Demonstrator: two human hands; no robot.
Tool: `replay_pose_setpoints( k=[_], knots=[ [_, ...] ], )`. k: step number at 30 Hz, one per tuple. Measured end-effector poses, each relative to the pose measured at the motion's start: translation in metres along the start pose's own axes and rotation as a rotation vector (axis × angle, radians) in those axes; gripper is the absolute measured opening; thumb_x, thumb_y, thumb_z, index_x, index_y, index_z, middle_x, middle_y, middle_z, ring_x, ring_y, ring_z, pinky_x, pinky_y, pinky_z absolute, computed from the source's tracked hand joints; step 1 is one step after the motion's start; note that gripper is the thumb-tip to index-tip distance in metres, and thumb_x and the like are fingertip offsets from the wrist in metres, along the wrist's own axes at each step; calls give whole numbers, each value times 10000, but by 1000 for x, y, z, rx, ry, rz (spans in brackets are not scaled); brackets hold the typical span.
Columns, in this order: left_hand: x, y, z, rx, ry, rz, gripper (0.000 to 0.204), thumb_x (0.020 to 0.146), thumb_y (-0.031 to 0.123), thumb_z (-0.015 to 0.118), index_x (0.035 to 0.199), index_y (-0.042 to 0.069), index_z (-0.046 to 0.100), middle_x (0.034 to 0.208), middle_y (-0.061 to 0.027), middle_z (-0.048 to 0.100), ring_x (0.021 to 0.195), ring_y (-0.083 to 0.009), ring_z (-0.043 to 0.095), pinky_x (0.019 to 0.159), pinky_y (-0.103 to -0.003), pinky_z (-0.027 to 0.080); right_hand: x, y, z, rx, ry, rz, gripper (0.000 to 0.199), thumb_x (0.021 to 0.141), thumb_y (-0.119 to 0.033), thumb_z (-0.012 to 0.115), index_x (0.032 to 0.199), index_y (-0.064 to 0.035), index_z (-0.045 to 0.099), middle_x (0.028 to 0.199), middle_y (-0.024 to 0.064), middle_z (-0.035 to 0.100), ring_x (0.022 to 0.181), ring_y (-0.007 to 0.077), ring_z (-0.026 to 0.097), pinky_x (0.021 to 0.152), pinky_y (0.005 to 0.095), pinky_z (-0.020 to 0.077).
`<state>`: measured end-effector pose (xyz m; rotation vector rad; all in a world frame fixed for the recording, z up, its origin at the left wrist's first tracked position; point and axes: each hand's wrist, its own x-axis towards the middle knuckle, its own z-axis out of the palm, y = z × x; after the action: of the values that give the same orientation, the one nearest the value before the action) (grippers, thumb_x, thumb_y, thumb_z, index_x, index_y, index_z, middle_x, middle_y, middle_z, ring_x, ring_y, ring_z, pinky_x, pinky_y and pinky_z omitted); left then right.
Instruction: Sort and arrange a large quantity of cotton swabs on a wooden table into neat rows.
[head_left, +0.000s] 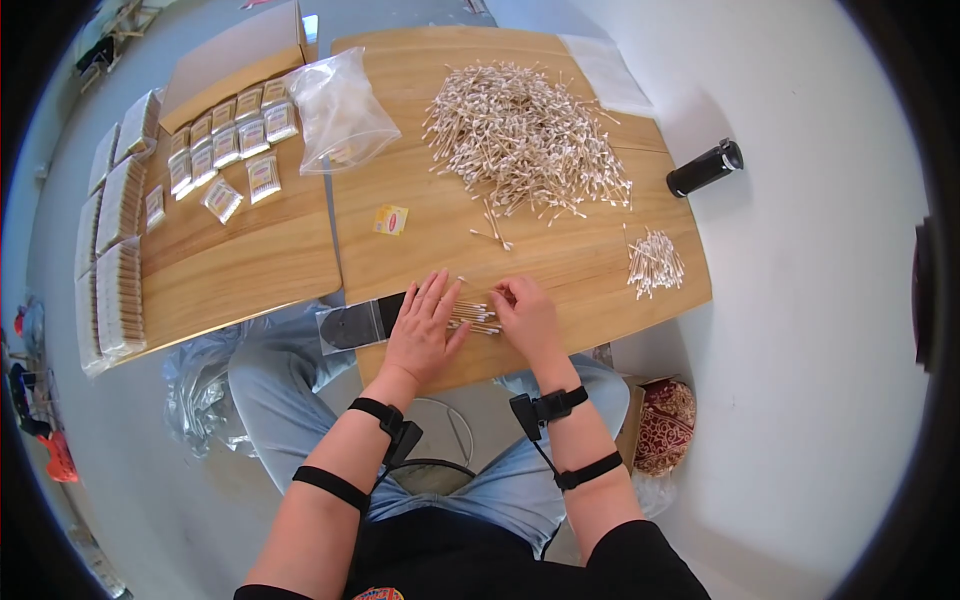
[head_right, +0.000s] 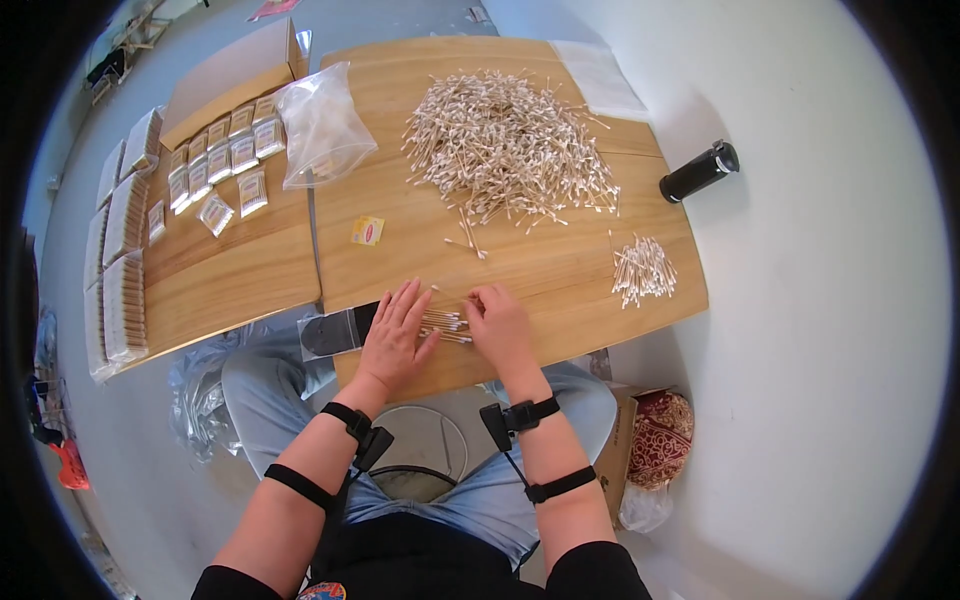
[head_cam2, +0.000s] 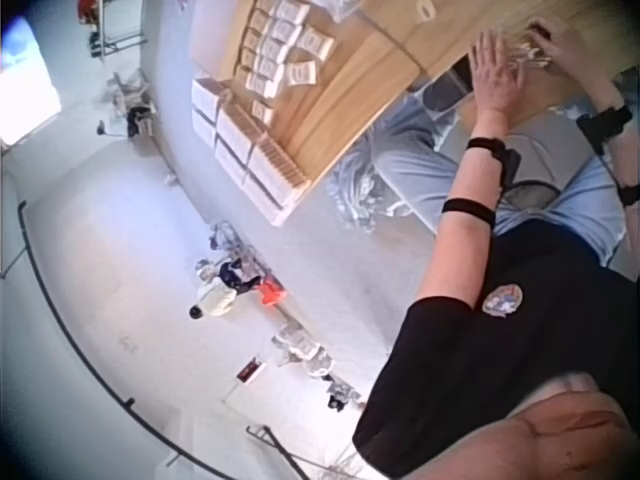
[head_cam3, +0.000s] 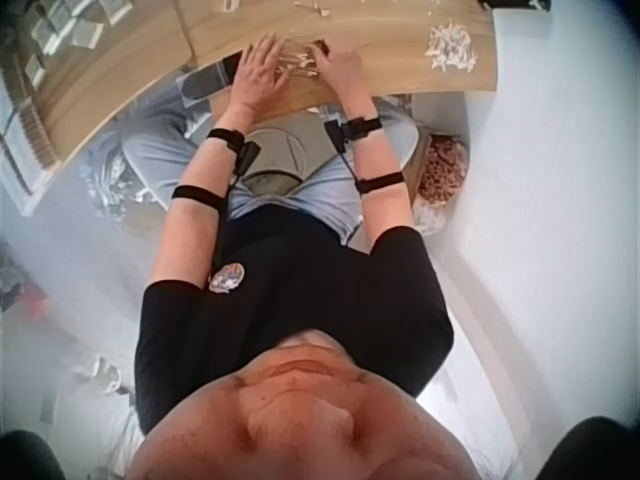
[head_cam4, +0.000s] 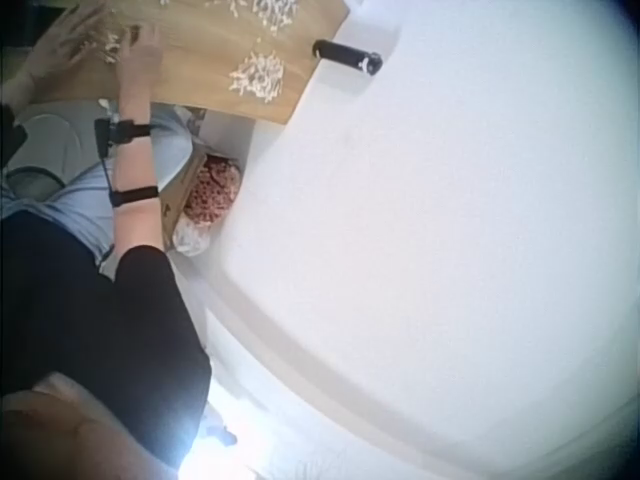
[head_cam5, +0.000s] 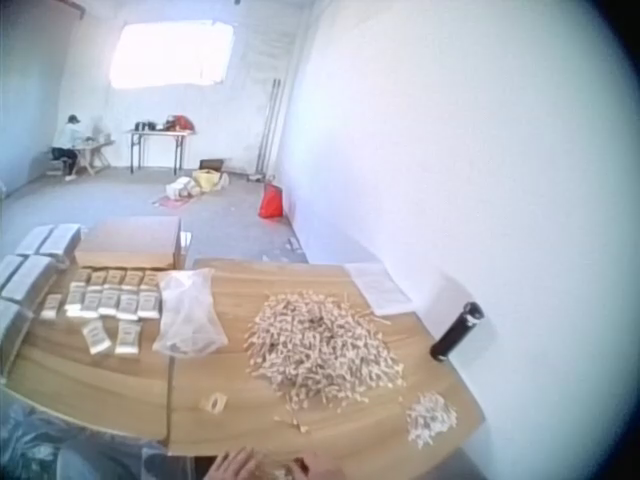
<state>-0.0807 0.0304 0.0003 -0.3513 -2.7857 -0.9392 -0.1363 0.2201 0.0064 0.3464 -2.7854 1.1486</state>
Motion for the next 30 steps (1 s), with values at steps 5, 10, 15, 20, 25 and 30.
replay_pose_setpoints(
  k=[5, 10, 15, 20, 25, 30],
  knots=[
    [2, 3, 0, 123, -72, 19, 591, 938, 406, 531, 1426, 87, 429, 1518, -144, 350, 1416, -293, 311, 1180, -462, 202, 39, 5, 4, -127, 222, -47, 207, 812, -172, 704, 968, -64, 621, 967, 124, 603, 903, 321, 606, 754, 415, 494],
    [1, 1, 8, 140, -64, 24, 537, 936, 390, 534, 1371, 77, 490, 1499, -139, 381, 1409, -289, 324, 1178, -462, 205, 65, 16, 9, -287, 101, 45, 190, 804, -188, 706, 910, -61, 612, 968, 123, 598, 928, 336, 591, 772, 427, 486],
    [0, 0, 5, 59, -8, 8, 432, 918, 318, 572, 1267, 64, 559, 1435, -137, 459, 1372, -288, 382, 1162, -468, 244, 51, 29, 7, -217, 25, 47, 144, 804, -171, 696, 838, -58, 613, 912, 129, 608, 868, 330, 599, 742, 426, 490],
    [-2, -3, 4, -10, 38, 3, 344, 901, 238, 594, 1187, 46, 581, 1362, -137, 521, 1332, -291, 433, 1145, -466, 282, 21, 13, -4, -52, -101, -32, 141, 806, -176, 700, 832, -47, 650, 797, 114, 619, 767, 295, 618, 660, 416, 494],
    [-1, -3, 4, -23, 67, 5, 343, 909, 251, 598, 1179, 41, 570, 1353, -136, 520, 1317, -286, 446, 1135, -458, 307, 21, 19, -3, 105, -25, 183, 159, 834, -199, 686, 864, -45, 658, 820, 120, 628, 774, 292, 628, 665, 407, 498],
    [-2, -5, 5, -22, 87, 8, 352, 910, 248, 602, 1192, 41, 559, 1351, -141, 519, 1317, -287, 446, 1134, -455, 310, 35, 8, 0, -138, -7, 179, 211, 858, -249, 666, 839, -40, 640, 853, 125, 637, 809, 307, 632, 699, 410, 504]
  ],
)
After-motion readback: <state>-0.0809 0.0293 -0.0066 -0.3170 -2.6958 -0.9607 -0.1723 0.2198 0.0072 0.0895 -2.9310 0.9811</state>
